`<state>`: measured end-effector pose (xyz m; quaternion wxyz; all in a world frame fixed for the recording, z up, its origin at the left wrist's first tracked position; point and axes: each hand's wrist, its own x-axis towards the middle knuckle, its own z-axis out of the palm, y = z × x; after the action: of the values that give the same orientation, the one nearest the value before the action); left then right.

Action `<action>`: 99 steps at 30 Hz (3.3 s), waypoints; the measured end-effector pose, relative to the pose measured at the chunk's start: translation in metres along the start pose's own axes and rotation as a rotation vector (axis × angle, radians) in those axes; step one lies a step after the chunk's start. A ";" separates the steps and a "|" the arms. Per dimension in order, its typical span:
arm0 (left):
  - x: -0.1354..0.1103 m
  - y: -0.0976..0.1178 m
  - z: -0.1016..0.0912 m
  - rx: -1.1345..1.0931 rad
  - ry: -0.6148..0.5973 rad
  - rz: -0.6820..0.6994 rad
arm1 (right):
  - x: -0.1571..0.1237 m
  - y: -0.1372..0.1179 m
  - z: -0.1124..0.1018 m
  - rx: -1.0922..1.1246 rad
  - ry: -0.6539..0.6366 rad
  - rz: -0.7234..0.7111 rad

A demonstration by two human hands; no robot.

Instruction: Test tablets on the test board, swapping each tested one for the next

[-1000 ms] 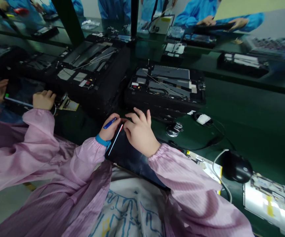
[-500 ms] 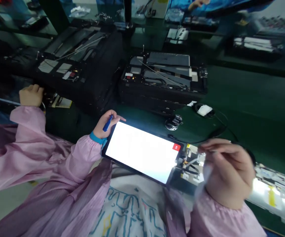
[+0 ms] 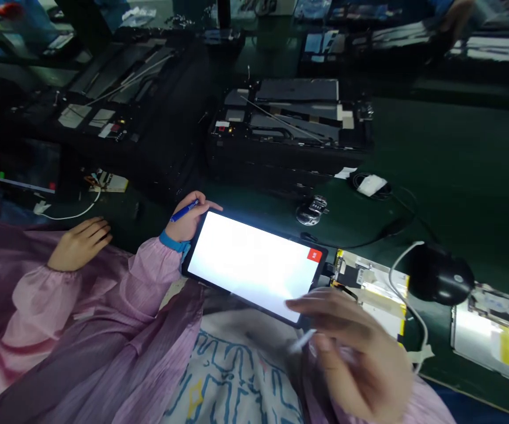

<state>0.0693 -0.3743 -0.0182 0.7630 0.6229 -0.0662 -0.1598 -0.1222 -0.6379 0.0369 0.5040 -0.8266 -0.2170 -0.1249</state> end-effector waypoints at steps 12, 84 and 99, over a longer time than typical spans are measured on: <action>0.003 0.011 0.005 0.049 0.071 -0.053 | 0.026 -0.037 0.086 0.110 -0.548 -0.166; 0.003 0.010 0.012 -0.094 0.092 -0.159 | -0.003 0.041 0.007 -0.489 0.120 0.129; 0.006 0.011 0.011 -0.089 0.071 -0.142 | -0.025 0.064 -0.003 -0.487 -0.092 0.204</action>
<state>0.0733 -0.3842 -0.0057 0.7785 0.5967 0.0126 -0.1941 -0.1132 -0.6718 -0.0226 0.2896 -0.9460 -0.1189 -0.0844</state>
